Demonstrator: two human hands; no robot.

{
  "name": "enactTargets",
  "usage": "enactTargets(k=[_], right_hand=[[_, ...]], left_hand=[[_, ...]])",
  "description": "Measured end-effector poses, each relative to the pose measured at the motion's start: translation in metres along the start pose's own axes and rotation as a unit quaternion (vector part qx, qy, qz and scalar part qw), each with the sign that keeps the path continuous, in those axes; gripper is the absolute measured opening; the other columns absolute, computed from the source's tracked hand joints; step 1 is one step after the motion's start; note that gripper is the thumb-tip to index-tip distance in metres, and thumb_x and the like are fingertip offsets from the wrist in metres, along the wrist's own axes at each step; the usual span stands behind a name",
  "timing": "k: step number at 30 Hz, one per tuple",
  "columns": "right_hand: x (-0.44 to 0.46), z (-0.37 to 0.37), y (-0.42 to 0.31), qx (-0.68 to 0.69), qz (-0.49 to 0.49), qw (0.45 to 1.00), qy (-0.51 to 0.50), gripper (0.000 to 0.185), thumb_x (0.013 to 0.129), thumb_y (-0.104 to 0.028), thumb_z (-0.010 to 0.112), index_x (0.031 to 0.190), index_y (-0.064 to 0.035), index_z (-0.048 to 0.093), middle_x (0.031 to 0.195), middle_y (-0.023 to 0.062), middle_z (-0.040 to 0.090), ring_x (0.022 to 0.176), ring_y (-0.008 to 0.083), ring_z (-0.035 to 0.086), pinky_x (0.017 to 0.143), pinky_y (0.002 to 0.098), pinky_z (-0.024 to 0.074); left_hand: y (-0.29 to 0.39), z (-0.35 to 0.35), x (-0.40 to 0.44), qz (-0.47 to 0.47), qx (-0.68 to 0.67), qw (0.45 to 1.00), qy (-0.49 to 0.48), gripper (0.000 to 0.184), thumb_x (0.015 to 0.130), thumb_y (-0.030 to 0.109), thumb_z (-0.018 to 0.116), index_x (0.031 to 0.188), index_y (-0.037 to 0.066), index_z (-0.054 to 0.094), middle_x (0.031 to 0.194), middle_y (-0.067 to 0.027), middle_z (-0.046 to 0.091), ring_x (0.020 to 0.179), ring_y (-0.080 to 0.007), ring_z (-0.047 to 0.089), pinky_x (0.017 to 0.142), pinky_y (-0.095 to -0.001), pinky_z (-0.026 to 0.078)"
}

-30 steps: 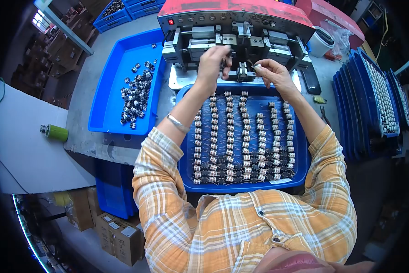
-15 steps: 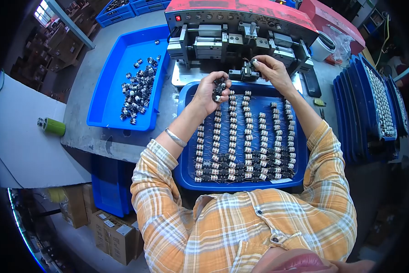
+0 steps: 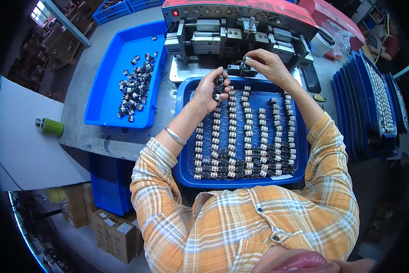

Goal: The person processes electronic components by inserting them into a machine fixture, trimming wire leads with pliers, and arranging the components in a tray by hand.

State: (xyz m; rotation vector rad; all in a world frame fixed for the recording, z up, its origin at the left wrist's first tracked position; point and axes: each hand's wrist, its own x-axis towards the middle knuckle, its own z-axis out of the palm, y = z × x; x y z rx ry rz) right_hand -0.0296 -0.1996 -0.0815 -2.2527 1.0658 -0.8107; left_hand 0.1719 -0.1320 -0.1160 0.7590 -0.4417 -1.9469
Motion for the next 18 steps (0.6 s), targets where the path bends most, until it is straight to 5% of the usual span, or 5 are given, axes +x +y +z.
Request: enactTargets(k=[8, 11, 13, 15, 18], right_hand=[[-0.002, 0.001, -0.003, -0.135, -0.092, 0.985, 0.056, 0.025, 0.084, -0.021, 0.057, 0.104, -0.0072, 0.057, 0.089, 0.0079, 0.057, 0.076, 0.0183, 0.057, 0.067, 0.0279, 0.0456], [-0.014, -0.006, -0.023, 0.018, -0.079, 0.993, 0.084, 0.029, 0.085, -0.029, 0.056, 0.098, -0.0031, 0.06, 0.08, 0.0062, 0.06, 0.068, 0.0123, 0.057, 0.06, 0.0232, 0.0459], [-0.036, -0.031, -0.078, 0.314, 0.054, 0.935, -0.153, 0.033, 0.088, -0.028, 0.051, 0.074, -0.0014, 0.064, 0.061, 0.0053, 0.058, 0.05, 0.0073, 0.052, 0.046, 0.0188, 0.0409], [-0.065, -0.051, -0.135, 0.426, -0.07, 0.819, -0.378, 0.04, 0.086, -0.033, 0.051, 0.062, -0.0021, 0.055, 0.06, 0.0062, 0.055, 0.044, 0.0092, 0.049, 0.035, 0.0204, 0.0344], [-0.085, -0.046, -0.177, 0.466, -0.316, 0.661, -0.495, 0.041, 0.08, -0.033, 0.06, 0.053, -0.005, 0.048, 0.055, 0.0005, 0.047, 0.04, 0.0073, 0.045, 0.033, 0.0205, 0.0298]], left_hand=[[0.006, 0.008, -0.015, 0.06, 0.1, 0.993, 0.03, 0.016, 0.084, 0.021, 0.051, 0.089, 0.006, 0.053, 0.066, -0.0029, 0.052, 0.052, -0.0094, 0.048, 0.037, -0.0183, 0.034], [0.017, 0.003, -0.039, 0.071, 0.161, 0.984, 0.029, 0.021, 0.085, 0.025, 0.054, 0.078, 0.005, 0.054, 0.061, -0.0003, 0.049, 0.05, -0.0066, 0.045, 0.037, -0.0178, 0.032], [0.021, 0.006, -0.061, 0.077, 0.213, 0.973, 0.049, 0.022, 0.085, 0.026, 0.054, 0.077, 0.005, 0.054, 0.061, 0.0, 0.048, 0.049, -0.0065, 0.045, 0.037, -0.0175, 0.032], [0.021, -0.003, -0.073, 0.075, 0.208, 0.974, 0.056, 0.022, 0.084, 0.026, 0.055, 0.077, 0.005, 0.055, 0.06, 0.0004, 0.049, 0.048, -0.0057, 0.045, 0.036, -0.0168, 0.032], [0.021, -0.008, -0.089, 0.073, 0.25, 0.963, 0.07, 0.022, 0.086, 0.025, 0.053, 0.081, 0.004, 0.054, 0.062, 0.0001, 0.046, 0.05, -0.0056, 0.044, 0.037, -0.0154, 0.032]])
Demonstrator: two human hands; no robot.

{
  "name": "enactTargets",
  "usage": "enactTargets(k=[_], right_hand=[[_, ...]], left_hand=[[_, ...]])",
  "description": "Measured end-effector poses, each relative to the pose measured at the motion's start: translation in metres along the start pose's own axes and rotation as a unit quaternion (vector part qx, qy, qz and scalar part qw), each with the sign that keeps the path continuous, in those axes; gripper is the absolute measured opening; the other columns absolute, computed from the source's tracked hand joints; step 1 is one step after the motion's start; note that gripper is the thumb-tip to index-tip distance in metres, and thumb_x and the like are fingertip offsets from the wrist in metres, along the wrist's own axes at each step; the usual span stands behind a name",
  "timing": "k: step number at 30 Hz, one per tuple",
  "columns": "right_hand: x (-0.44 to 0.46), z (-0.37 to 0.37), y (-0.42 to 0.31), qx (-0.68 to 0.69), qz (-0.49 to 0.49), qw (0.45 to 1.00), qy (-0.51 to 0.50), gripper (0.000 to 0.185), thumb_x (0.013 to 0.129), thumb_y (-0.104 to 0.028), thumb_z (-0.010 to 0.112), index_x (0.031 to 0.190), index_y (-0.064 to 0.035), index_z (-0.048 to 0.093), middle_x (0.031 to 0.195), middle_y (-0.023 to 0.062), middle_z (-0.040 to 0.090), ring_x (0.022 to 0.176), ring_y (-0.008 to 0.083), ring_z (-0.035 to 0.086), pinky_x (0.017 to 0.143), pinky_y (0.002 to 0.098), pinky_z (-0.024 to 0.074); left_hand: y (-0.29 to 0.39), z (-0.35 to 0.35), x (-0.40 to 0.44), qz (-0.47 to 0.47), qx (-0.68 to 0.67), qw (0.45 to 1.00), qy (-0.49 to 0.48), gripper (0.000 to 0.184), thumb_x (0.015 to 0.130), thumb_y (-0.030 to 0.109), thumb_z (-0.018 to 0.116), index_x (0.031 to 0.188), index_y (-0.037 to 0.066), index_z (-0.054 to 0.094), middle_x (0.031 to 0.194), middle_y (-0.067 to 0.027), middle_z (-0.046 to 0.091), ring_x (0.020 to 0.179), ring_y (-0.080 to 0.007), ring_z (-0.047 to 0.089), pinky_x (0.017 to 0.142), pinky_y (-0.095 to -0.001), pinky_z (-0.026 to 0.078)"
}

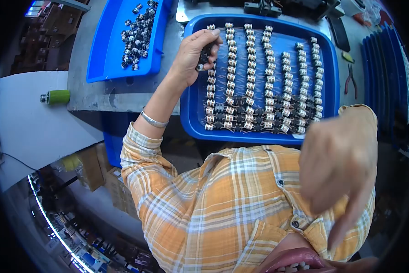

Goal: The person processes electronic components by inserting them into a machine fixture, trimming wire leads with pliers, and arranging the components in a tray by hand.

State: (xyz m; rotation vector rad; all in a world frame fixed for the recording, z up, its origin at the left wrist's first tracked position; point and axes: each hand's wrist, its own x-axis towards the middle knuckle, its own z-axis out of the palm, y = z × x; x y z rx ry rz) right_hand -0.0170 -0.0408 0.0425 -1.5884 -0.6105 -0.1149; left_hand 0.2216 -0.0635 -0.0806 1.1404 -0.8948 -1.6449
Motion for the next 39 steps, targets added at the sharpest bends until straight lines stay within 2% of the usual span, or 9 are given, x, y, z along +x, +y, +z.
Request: enactTargets(k=[6, 11, 20, 23, 29, 32, 35, 37, 39], right_hand=[[0.023, 0.011, -0.009, -0.029, -0.018, 0.999, -0.026, 0.043, 0.081, -0.037, 0.057, 0.054, -0.0042, 0.047, 0.053, -0.0013, 0.038, 0.039, 0.0086, 0.043, 0.034, 0.0208, 0.0302], [0.027, 0.027, -0.003, 0.029, -0.064, 0.997, 0.009, 0.048, 0.08, -0.042, 0.054, 0.061, 0.0018, 0.052, 0.053, 0.0011, 0.041, 0.041, 0.0111, 0.047, 0.034, 0.022, 0.0329], [0.028, 0.02, -0.006, 0.046, -0.051, 0.998, 0.011, 0.039, 0.078, -0.034, 0.056, 0.061, 0.0006, 0.053, 0.055, 0.0034, 0.045, 0.04, 0.0119, 0.047, 0.033, 0.0229, 0.0317], [0.015, 0.011, 0.003, 0.049, 0.003, 0.989, 0.141, 0.026, 0.08, -0.024, 0.053, 0.074, 0.0011, 0.058, 0.06, 0.0042, 0.052, 0.043, 0.009, 0.048, 0.036, 0.0209, 0.0341], [-0.042, -0.022, 0.052, 0.061, 0.239, 0.866, 0.435, 0.027, 0.09, -0.024, 0.046, 0.088, -0.001, 0.06, 0.058, 0.0009, 0.054, 0.041, 0.0036, 0.044, 0.037, 0.0157, 0.0336], [-0.07, -0.031, 0.067, 0.046, 0.292, 0.807, 0.512, 0.037, 0.089, -0.033, 0.049, 0.071, -0.0027, 0.06, 0.051, -0.0006, 0.051, 0.038, 0.0035, 0.042, 0.035, 0.0156, 0.0311], [-0.088, -0.037, 0.089, 0.06, 0.295, 0.753, 0.585, 0.036, 0.088, -0.033, 0.051, 0.072, -0.002, 0.06, 0.054, 0.0005, 0.053, 0.038, 0.0038, 0.043, 0.035, 0.0151, 0.0314], [-0.086, -0.037, 0.09, 0.032, 0.243, 0.784, 0.57, 0.039, 0.087, -0.027, 0.052, 0.113, 0.002, 0.049, 0.09, 0.0119, 0.061, 0.057, 0.0078, 0.056, 0.045, 0.0167, 0.0448], [-0.084, -0.036, 0.093, 0.062, 0.195, 0.784, 0.586, 0.044, 0.087, -0.025, 0.052, 0.122, 0.0008, 0.041, 0.097, 0.0145, 0.06, 0.066, 0.0107, 0.059, 0.049, 0.0197, 0.049]], left_hand=[[-0.002, 0.012, -0.041, -0.011, 0.311, 0.95, -0.028, 0.02, 0.082, 0.024, 0.059, 0.086, 0.004, 0.06, 0.062, 0.0018, 0.051, 0.052, -0.0022, 0.045, 0.042, -0.0158, 0.032], [-0.02, 0.027, -0.07, 0.205, 0.576, 0.788, -0.066, 0.01, 0.076, 0.013, 0.062, 0.082, 0.005, 0.062, 0.072, -0.0073, 0.056, 0.062, -0.0197, 0.055, 0.055, -0.0281, 0.043], [-0.028, 0.031, -0.068, 0.241, 0.658, 0.71, -0.065, 0.005, 0.077, 0.013, 0.057, 0.078, 0.007, 0.056, 0.072, -0.0065, 0.054, 0.066, -0.0244, 0.057, 0.054, -0.0355, 0.047], [-0.03, 0.031, -0.065, 0.262, 0.665, 0.695, -0.084, 0.005, 0.075, 0.011, 0.056, 0.076, 0.007, 0.054, 0.071, -0.0071, 0.053, 0.066, -0.025, 0.057, 0.054, -0.0369, 0.047], [-0.016, 0.027, -0.054, 0.217, 0.527, 0.819, -0.062, 0.011, 0.076, 0.014, 0.059, 0.081, 0.005, 0.058, 0.077, -0.0099, 0.059, 0.069, -0.0274, 0.058, 0.059, -0.0329, 0.046], [0.002, 0.024, -0.031, 0.185, 0.403, 0.896, -0.006, 0.014, 0.081, 0.012, 0.058, 0.085, -0.001, 0.058, 0.07, 0.0009, 0.054, 0.063, -0.0042, 0.047, 0.054, -0.0189, 0.038], [-0.001, 0.03, 0.002, 0.15, 0.26, 0.953, 0.022, 0.014, 0.083, 0.017, 0.059, 0.087, 0.004, 0.059, 0.06, 0.0072, 0.048, 0.05, 0.001, 0.038, 0.042, -0.015, 0.027], [-0.004, 0.045, 0.021, 0.168, 0.205, 0.964, 0.013, 0.016, 0.082, 0.02, 0.061, 0.088, 0.005, 0.059, 0.059, 0.0075, 0.047, 0.048, 0.001, 0.037, 0.041, -0.0145, 0.026], [-0.012, 0.059, 0.038, 0.199, 0.213, 0.956, 0.005, 0.016, 0.082, 0.018, 0.06, 0.087, 0.003, 0.06, 0.064, 0.004, 0.052, 0.054, -0.0008, 0.042, 0.046, -0.0162, 0.032]])
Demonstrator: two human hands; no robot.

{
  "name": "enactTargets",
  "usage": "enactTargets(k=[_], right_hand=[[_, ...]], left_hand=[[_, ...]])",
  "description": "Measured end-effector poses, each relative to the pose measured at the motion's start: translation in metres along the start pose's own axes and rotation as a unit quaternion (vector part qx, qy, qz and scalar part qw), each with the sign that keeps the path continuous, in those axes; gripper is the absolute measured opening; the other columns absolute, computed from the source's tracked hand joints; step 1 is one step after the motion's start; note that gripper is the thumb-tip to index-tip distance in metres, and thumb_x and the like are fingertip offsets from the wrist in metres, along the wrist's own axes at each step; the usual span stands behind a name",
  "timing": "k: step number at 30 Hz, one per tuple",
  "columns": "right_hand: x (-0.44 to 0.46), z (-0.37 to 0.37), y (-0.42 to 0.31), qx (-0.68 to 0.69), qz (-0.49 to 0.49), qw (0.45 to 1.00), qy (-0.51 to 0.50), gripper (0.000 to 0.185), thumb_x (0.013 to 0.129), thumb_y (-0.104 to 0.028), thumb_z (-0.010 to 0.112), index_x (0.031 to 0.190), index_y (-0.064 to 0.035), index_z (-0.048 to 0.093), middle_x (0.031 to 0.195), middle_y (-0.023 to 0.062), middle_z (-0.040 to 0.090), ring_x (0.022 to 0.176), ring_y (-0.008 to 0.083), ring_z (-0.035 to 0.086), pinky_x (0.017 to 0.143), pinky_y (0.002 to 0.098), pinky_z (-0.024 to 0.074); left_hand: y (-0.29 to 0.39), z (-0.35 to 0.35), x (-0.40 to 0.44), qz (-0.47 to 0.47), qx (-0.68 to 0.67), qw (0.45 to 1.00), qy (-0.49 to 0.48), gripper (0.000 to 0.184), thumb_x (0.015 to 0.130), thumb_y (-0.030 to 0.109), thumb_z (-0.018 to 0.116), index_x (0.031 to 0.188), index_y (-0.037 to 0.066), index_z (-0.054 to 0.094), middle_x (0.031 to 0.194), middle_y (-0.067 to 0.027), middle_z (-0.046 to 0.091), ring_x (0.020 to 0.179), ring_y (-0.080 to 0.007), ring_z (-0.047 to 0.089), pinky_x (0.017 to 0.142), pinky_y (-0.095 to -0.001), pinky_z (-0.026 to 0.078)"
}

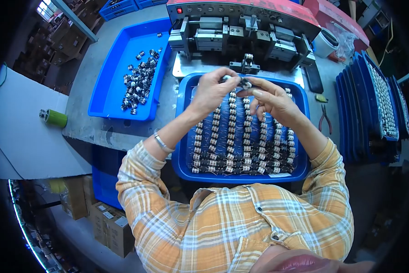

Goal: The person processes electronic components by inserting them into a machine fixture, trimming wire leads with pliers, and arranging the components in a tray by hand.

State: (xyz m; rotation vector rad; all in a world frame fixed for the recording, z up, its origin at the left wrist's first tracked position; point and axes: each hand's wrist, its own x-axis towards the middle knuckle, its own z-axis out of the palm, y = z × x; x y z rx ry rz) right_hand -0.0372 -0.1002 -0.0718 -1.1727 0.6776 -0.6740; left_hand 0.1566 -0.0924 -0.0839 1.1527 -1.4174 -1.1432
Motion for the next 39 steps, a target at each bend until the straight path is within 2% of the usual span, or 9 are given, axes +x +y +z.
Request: enactTargets(k=[5, 8, 11, 15, 17, 18, 19, 23, 39], right_hand=[[0.013, -0.029, 0.011, 0.094, -0.058, 0.991, 0.071, 0.03, 0.089, -0.022, 0.05, 0.11, -0.0016, 0.051, 0.087, 0.0108, 0.062, 0.063, 0.0095, 0.058, 0.05, 0.0192, 0.0468], [0.017, -0.042, 0.014, 0.092, -0.064, 0.989, 0.095, 0.027, 0.088, -0.021, 0.051, 0.107, -0.0023, 0.052, 0.083, 0.0099, 0.061, 0.062, 0.0091, 0.058, 0.049, 0.0197, 0.0467], [0.019, -0.053, 0.019, 0.047, -0.062, 0.99, 0.119, 0.026, 0.086, -0.022, 0.054, 0.104, -0.0029, 0.054, 0.08, 0.0087, 0.061, 0.058, 0.0085, 0.057, 0.048, 0.0191, 0.0455], [0.026, -0.066, 0.021, 0.019, -0.073, 0.985, 0.156, 0.026, 0.085, -0.022, 0.056, 0.103, -0.0041, 0.054, 0.079, 0.0073, 0.061, 0.059, 0.0071, 0.056, 0.051, 0.0181, 0.0456], [0.029, -0.07, 0.018, 0.013, -0.067, 0.986, 0.15, 0.026, 0.084, -0.023, 0.057, 0.103, -0.0041, 0.054, 0.079, 0.0071, 0.061, 0.059, 0.0068, 0.056, 0.052, 0.0181, 0.0459], [0.031, -0.071, 0.015, 0.004, -0.064, 0.987, 0.148, 0.027, 0.084, -0.024, 0.057, 0.102, -0.004, 0.054, 0.079, 0.007, 0.061, 0.058, 0.0062, 0.056, 0.052, 0.0177, 0.0455], [0.034, -0.073, 0.015, -0.013, -0.069, 0.986, 0.15, 0.028, 0.084, -0.024, 0.058, 0.103, -0.0038, 0.054, 0.078, 0.0067, 0.06, 0.058, 0.0059, 0.055, 0.052, 0.0175, 0.045], [0.049, -0.072, 0.012, -0.06, -0.082, 0.98, 0.168, 0.028, 0.084, -0.025, 0.057, 0.103, -0.0032, 0.054, 0.074, 0.0044, 0.059, 0.056, 0.0048, 0.053, 0.05, 0.0172, 0.0434], [0.072, -0.071, -0.001, -0.196, -0.074, 0.965, 0.157, 0.03, 0.086, -0.028, 0.056, 0.102, -0.0023, 0.058, 0.071, 0.001, 0.056, 0.056, 0.0047, 0.05, 0.053, 0.0176, 0.0412]], left_hand=[[-0.016, 0.024, 0.031, 0.093, 0.054, 0.994, -0.001, 0.02, 0.08, 0.02, 0.057, 0.089, 0.002, 0.06, 0.068, -0.0078, 0.059, 0.061, -0.0113, 0.055, 0.053, -0.0261, 0.041], [-0.015, 0.017, 0.057, 0.145, 0.217, 0.964, 0.052, 0.028, 0.08, 0.028, 0.057, 0.095, 0.005, 0.057, 0.08, -0.014, 0.062, 0.073, -0.0288, 0.061, 0.064, -0.0357, 0.047], [-0.02, 0.02, 0.07, 0.183, 0.345, 0.92, 0.021, 0.031, 0.079, 0.032, 0.057, 0.098, 0.008, 0.056, 0.086, -0.0133, 0.062, 0.08, -0.0308, 0.06, 0.068, -0.0396, 0.048], [-0.024, 0.022, 0.081, 0.222, 0.338, 0.915, 0.008, 0.027, 0.078, 0.031, 0.058, 0.093, 0.008, 0.059, 0.084, -0.0138, 0.063, 0.077, -0.0321, 0.06, 0.066, -0.0389, 0.048], [-0.016, 0.02, 0.084, 0.157, 0.131, 0.976, 0.068, 0.028, 0.079, 0.029, 0.059, 0.09, 0.004, 0.06, 0.067, -0.0104, 0.061, 0.063, -0.0204, 0.061, 0.057, -0.0297, 0.046], [-0.007, 0.014, 0.079, -0.008, -0.038, 0.999, 0.035, 0.026, 0.081, 0.029, 0.058, 0.086, 0.003, 0.058, 0.063, -0.0043, 0.058, 0.053, -0.0104, 0.053, 0.047, -0.0228, 0.041], [-0.008, 0.009, 0.077, -0.048, -0.182, 0.982, 0.014, 0.025, 0.082, 0.03, 0.058, 0.083, 0.005, 0.056, 0.06, -0.0004, 0.053, 0.048, -0.0056, 0.047, 0.04, -0.0181, 0.035], [-0.026, 0.003, 0.06, -0.184, -0.393, 0.9, -0.04, 0.028, 0.082, 0.033, 0.059, 0.084, 0.005, 0.053, 0.063, -0.0024, 0.054, 0.048, -0.0079, 0.049, 0.035, -0.016, 0.034], [-0.038, 0.007, 0.045, -0.27, -0.443, 0.854, -0.028, 0.031, 0.088, 0.033, 0.048, 0.088, 0.002, 0.051, 0.066, -0.0043, 0.053, 0.05, -0.0089, 0.047, 0.035, -0.0162, 0.032]])
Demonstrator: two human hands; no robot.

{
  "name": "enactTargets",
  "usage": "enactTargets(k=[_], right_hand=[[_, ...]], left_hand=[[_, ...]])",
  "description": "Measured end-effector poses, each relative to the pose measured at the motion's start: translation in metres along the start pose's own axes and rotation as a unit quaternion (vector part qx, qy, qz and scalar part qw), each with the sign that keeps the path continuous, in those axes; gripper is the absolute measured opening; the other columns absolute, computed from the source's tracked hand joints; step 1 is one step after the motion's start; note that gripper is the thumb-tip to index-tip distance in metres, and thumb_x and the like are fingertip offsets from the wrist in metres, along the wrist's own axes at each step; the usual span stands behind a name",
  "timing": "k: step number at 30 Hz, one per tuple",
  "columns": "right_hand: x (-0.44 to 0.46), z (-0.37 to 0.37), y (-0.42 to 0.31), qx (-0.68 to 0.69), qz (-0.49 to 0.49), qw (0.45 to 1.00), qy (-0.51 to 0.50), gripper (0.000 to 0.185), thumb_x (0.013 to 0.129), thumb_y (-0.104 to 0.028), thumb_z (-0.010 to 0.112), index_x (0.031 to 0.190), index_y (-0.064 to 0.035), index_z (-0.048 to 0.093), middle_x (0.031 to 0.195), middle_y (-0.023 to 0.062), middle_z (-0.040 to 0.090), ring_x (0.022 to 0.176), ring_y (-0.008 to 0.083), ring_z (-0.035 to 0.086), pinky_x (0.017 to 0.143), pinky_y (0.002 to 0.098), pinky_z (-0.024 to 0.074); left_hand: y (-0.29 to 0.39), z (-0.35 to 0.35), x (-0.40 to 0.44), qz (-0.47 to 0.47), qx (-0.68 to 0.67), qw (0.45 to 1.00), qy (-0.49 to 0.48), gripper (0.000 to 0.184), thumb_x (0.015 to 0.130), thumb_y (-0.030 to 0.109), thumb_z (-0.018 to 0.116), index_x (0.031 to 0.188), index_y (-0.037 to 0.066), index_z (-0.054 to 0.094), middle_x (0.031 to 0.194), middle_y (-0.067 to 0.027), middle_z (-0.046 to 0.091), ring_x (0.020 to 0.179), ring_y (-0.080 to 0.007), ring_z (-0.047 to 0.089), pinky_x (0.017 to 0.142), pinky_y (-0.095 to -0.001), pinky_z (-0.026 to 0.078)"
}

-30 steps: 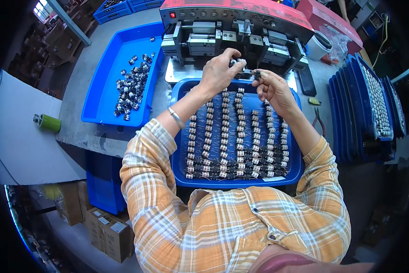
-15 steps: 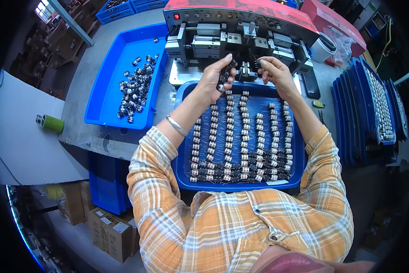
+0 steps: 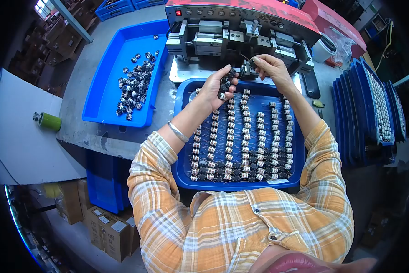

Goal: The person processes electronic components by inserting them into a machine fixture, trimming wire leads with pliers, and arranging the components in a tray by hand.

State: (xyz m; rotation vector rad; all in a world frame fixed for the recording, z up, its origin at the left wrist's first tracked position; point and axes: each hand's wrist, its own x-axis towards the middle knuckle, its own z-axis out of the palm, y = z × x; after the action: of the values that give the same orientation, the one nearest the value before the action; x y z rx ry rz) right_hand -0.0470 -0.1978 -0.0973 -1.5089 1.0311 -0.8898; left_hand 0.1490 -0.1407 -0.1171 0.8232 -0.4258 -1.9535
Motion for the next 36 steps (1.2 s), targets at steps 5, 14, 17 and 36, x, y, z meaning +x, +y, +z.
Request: enactTargets(k=[5, 14, 17, 36], right_hand=[[0.0, 0.003, 0.001, 0.009, -0.019, 1.0, 0.01, 0.03, 0.086, -0.028, 0.056, 0.101, -0.0027, 0.058, 0.07, 0.0008, 0.056, 0.056, 0.0049, 0.051, 0.053, 0.0176, 0.0411], [0.003, 0.001, -0.008, -0.047, -0.026, 0.998, -0.012, 0.027, 0.087, -0.027, 0.055, 0.1, -0.0043, 0.059, 0.071, -0.0008, 0.054, 0.058, 0.0038, 0.049, 0.052, 0.0172, 0.0402], [0.002, 0.006, -0.011, -0.13, -0.084, 0.988, -0.014, 0.023, 0.086, -0.024, 0.055, 0.1, -0.0059, 0.06, 0.07, -0.0026, 0.052, 0.058, 0.0026, 0.045, 0.05, 0.0159, 0.0368], [-0.012, -0.004, -0.022, -0.2, -0.156, 0.967, 0.033, 0.035, 0.086, -0.028, 0.055, 0.112, -0.0041, 0.053, 0.074, 0.0021, 0.055, 0.064, 0.0093, 0.05, 0.058, 0.0221, 0.0436]], left_hand=[[-0.001, -0.001, 0.0, 0.0, 0.002, 1.0, 0.002, 0.031, 0.089, 0.033, 0.047, 0.087, 0.002, 0.051, 0.066, -0.0042, 0.053, 0.05, -0.0089, 0.047, 0.035, -0.0166, 0.032], [-0.006, -0.001, 0.0, -0.01, 0.0, 1.0, 0.001, 0.031, 0.089, 0.033, 0.046, 0.088, 0.003, 0.051, 0.066, -0.0043, 0.053, 0.05, -0.0087, 0.047, 0.035, -0.0165, 0.033], [-0.005, 0.001, 0.0, -0.011, 0.002, 1.0, -0.002, 0.03, 0.089, 0.033, 0.046, 0.089, 0.003, 0.051, 0.067, -0.0044, 0.054, 0.05, -0.0085, 0.047, 0.035, -0.0164, 0.033], [0.063, -0.032, -0.063, 0.201, 0.151, 0.962, 0.106, 0.022, 0.083, 0.029, 0.058, 0.081, 0.008, 0.051, 0.067, -0.0048, 0.055, 0.048, -0.0079, 0.048, 0.035, -0.0178, 0.033]])
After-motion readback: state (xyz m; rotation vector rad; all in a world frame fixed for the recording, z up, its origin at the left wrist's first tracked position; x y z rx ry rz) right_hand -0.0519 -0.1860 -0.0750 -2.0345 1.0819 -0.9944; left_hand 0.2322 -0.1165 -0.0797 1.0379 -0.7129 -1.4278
